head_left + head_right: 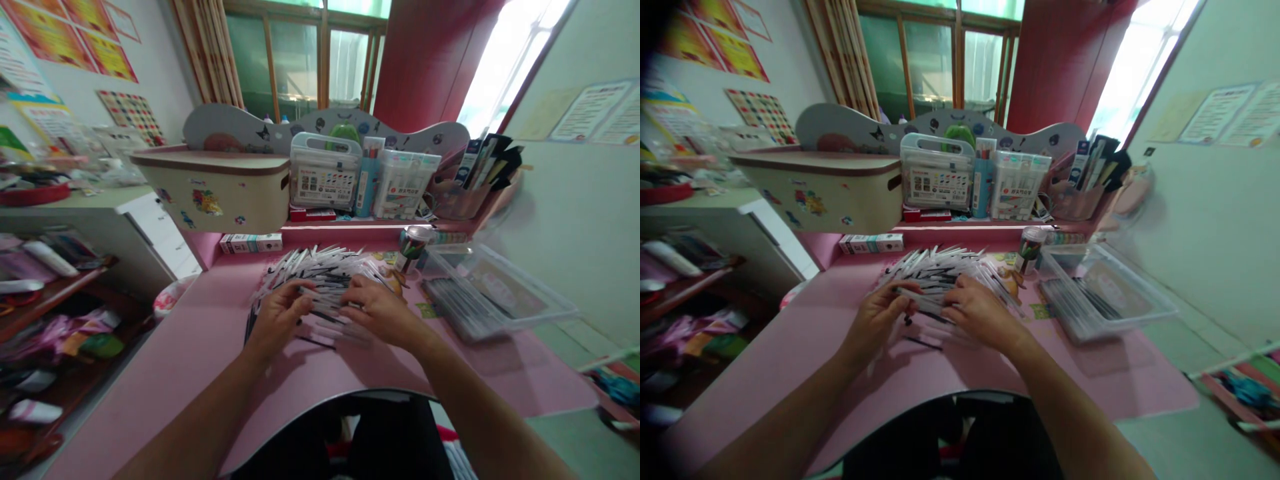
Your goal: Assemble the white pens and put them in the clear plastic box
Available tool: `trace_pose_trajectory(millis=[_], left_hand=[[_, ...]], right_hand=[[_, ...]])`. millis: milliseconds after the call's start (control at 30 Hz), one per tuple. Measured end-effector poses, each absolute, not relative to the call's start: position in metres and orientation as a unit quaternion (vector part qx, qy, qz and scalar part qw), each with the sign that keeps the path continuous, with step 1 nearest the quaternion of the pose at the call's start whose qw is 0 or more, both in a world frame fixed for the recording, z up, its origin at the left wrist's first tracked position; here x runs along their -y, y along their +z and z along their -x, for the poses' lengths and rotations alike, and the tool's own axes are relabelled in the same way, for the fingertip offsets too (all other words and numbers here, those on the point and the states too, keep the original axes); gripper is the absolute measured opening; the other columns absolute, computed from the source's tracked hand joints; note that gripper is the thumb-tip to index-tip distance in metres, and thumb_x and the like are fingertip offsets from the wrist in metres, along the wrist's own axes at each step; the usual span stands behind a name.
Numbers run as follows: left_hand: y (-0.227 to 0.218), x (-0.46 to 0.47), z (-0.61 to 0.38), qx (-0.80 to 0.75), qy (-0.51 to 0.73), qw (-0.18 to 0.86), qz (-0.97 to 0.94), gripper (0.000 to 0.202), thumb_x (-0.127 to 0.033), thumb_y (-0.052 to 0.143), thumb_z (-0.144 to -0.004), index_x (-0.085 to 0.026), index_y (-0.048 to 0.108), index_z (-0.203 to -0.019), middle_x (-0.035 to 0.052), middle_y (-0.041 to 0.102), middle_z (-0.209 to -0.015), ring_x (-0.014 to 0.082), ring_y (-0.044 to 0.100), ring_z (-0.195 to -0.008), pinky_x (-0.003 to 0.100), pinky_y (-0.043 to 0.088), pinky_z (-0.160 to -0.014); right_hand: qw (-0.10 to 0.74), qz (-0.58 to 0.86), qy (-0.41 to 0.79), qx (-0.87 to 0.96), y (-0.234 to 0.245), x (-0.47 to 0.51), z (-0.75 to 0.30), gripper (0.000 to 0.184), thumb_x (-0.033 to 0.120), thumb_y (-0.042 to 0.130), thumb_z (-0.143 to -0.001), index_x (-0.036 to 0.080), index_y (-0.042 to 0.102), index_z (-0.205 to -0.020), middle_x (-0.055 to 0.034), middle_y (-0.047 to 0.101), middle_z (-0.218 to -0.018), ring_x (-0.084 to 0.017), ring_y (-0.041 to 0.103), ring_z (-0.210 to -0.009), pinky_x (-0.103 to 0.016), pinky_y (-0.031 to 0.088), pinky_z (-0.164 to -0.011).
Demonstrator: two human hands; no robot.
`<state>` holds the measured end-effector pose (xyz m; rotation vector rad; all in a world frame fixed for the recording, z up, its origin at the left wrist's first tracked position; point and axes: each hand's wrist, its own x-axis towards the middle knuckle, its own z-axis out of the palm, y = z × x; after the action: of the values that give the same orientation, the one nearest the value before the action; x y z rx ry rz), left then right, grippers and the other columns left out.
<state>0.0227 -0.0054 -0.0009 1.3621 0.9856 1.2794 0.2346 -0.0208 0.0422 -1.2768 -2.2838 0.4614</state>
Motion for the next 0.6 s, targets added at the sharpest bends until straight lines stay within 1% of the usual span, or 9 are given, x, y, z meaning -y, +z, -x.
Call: trace_pose_trajectory(millis=[100, 167, 267, 300, 333, 400, 467, 533, 600], left_hand=[[0.001, 0.004, -0.019, -0.386, 0.573, 0.48, -0.54, 0.038, -0.052, 0.066, -0.082, -0.018, 0.071, -0.097, 0.0068, 0.072, -0.089, 0.0148, 0.062, -0.068, 0.026, 0.051, -0.063], [0.001, 0.004, -0.017, -0.391, 0.589, 0.47, -0.529, 0.038, -0.053, 0.063, -0.084, -0.018, 0.07, -0.098, 0.0069, 0.071, -0.092, 0.0138, 0.061, -0.068, 0.024, 0.05, -0.062], [0.0, 0.003, -0.016, -0.409, 0.596, 0.465, -0.511, 0.033, -0.049, 0.064, -0.085, -0.019, 0.069, -0.099, 0.0047, 0.07, -0.089, 0.0112, 0.058, -0.065, 0.022, 0.048, -0.061], [0.0, 0.002, -0.016, -0.411, 0.597, 0.467, -0.507, 0.032, -0.047, 0.064, -0.085, -0.02, 0.069, -0.1, 0.0041, 0.069, -0.088, 0.0107, 0.057, -0.064, 0.021, 0.048, -0.06], [-0.001, 0.002, -0.016, -0.411, 0.598, 0.468, -0.505, 0.031, -0.046, 0.064, -0.085, -0.02, 0.069, -0.1, 0.0037, 0.069, -0.088, 0.0104, 0.056, -0.063, 0.021, 0.048, -0.059], [-0.001, 0.001, -0.015, -0.413, 0.599, 0.467, -0.503, 0.028, -0.044, 0.064, -0.085, -0.021, 0.068, -0.1, 0.0031, 0.069, -0.087, 0.0102, 0.055, -0.062, 0.02, 0.047, -0.057], [-0.001, 0.001, -0.014, -0.42, 0.601, 0.458, -0.502, 0.026, -0.042, 0.064, -0.085, -0.022, 0.068, -0.101, 0.0023, 0.069, -0.086, 0.01, 0.055, -0.061, 0.02, 0.046, -0.055], [-0.001, 0.0, -0.013, -0.429, 0.606, 0.443, -0.502, 0.024, -0.039, 0.064, -0.085, -0.022, 0.068, -0.101, 0.0019, 0.068, -0.085, 0.0098, 0.054, -0.06, 0.02, 0.046, -0.055], [0.001, -0.002, -0.012, -0.437, 0.614, 0.426, -0.5, 0.022, -0.037, 0.064, -0.085, -0.021, 0.068, -0.1, 0.0018, 0.068, -0.083, 0.0098, 0.054, -0.061, 0.021, 0.046, -0.057]], right_hand=[[0.264, 0.488, 0.121, 0.823, 0.08, 0.034, -0.272, 0.012, 0.023, 0.061, -0.089, 0.019, 0.071, -0.082, -0.004, 0.062, -0.084, -0.015, 0.057, -0.077, -0.028, 0.042, -0.072], [0.272, 0.522, 0.077, 0.805, 0.103, 0.04, -0.304, 0.011, 0.023, 0.06, -0.089, 0.02, 0.071, -0.086, -0.0033, 0.064, -0.081, -0.015, 0.057, -0.071, -0.028, 0.041, -0.068], [0.224, 0.62, 0.009, 0.752, 0.13, 0.04, -0.356, 0.006, 0.02, 0.065, -0.085, 0.018, 0.07, -0.086, -0.0021, 0.065, -0.071, -0.012, 0.054, -0.06, -0.027, 0.037, -0.061], [0.189, 0.652, -0.001, 0.734, 0.135, 0.038, -0.372, 0.008, 0.019, 0.064, -0.085, 0.017, 0.071, -0.089, -0.0022, 0.066, -0.071, -0.012, 0.054, -0.06, -0.027, 0.036, -0.061], [0.155, 0.679, -0.008, 0.718, 0.138, 0.034, -0.387, 0.008, 0.017, 0.065, -0.085, 0.015, 0.072, -0.088, -0.0018, 0.066, -0.069, -0.011, 0.053, -0.059, -0.027, 0.035, -0.062], [0.076, 0.721, 0.002, 0.688, 0.137, 0.027, -0.413, 0.007, 0.013, 0.068, -0.082, 0.012, 0.072, -0.076, -0.0018, 0.063, -0.061, -0.008, 0.049, -0.055, -0.028, 0.032, -0.061], [0.043, 0.772, 0.041, 0.632, 0.125, 0.021, -0.433, 0.015, 0.003, 0.072, -0.073, 0.008, 0.069, -0.059, -0.0031, 0.059, -0.051, -0.006, 0.046, -0.049, -0.03, 0.029, -0.058], [0.073, 0.802, 0.063, 0.59, 0.108, 0.018, -0.446, 0.028, -0.007, 0.069, -0.068, 0.006, 0.062, -0.044, -0.0045, 0.053, -0.04, -0.005, 0.044, -0.04, -0.032, 0.024, -0.052], [0.127, 0.808, 0.034, 0.575, 0.091, 0.015, -0.454, 0.04, -0.011, 0.067, -0.066, 0.007, 0.053, -0.033, -0.0049, 0.047, -0.033, -0.005, 0.041, -0.033, -0.031, 0.021, -0.049]])
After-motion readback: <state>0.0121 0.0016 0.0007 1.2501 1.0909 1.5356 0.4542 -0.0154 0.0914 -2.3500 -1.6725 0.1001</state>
